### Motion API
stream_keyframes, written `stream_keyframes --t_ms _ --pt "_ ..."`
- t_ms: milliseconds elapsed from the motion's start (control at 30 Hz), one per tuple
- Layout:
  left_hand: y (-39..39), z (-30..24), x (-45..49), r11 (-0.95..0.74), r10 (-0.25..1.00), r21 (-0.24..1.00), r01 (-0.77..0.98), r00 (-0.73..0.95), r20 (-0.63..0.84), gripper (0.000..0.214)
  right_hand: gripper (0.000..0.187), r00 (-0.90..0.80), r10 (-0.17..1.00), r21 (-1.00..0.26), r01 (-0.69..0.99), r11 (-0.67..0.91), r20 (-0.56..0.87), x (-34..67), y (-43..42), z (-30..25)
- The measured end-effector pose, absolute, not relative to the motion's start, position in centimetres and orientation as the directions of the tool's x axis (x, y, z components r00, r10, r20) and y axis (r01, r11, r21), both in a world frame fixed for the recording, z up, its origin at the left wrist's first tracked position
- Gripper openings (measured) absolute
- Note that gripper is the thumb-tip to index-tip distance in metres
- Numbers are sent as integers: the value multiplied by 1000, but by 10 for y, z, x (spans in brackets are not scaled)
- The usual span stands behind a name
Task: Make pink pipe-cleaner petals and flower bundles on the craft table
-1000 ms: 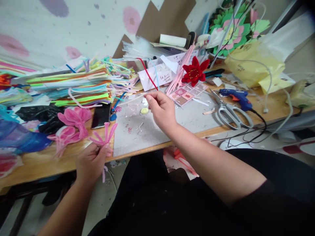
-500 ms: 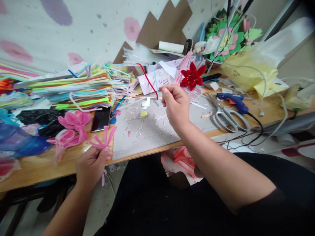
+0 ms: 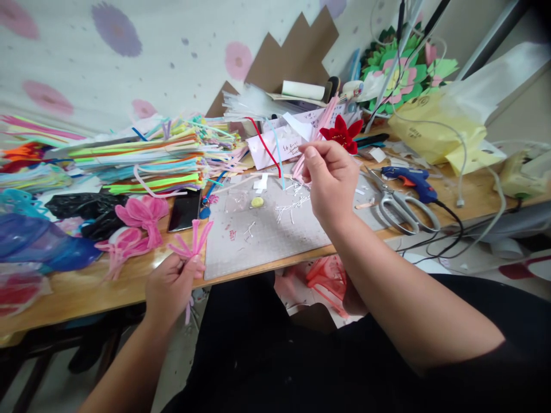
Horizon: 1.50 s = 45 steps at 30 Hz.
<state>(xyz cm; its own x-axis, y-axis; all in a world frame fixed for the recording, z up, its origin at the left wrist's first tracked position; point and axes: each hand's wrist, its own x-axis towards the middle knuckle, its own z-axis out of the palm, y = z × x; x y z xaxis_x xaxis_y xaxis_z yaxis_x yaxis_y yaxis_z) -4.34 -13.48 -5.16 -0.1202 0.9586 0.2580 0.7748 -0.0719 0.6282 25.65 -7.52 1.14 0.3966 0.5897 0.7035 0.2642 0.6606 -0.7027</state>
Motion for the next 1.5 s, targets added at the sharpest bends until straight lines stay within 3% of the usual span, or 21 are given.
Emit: stream_keyframes --t_ms 400,700,900,1500 --pt "-137 -51 -46 -32 970 676 736 -140 198 18 16 302 617 -687 295 664 726 250 -96 19" --pt "-137 -51 -44 -36 972 633 773 -121 203 19 13 231 644 -680 350 645 730 255 -103 20" --pt "-138 -50 -42 -25 966 602 798 -135 220 19 13 277 656 -712 285 642 702 257 -99 21" --pt "-141 -58 -42 -127 968 737 664 -79 238 23 13 227 716 -751 221 623 661 223 -97 15"
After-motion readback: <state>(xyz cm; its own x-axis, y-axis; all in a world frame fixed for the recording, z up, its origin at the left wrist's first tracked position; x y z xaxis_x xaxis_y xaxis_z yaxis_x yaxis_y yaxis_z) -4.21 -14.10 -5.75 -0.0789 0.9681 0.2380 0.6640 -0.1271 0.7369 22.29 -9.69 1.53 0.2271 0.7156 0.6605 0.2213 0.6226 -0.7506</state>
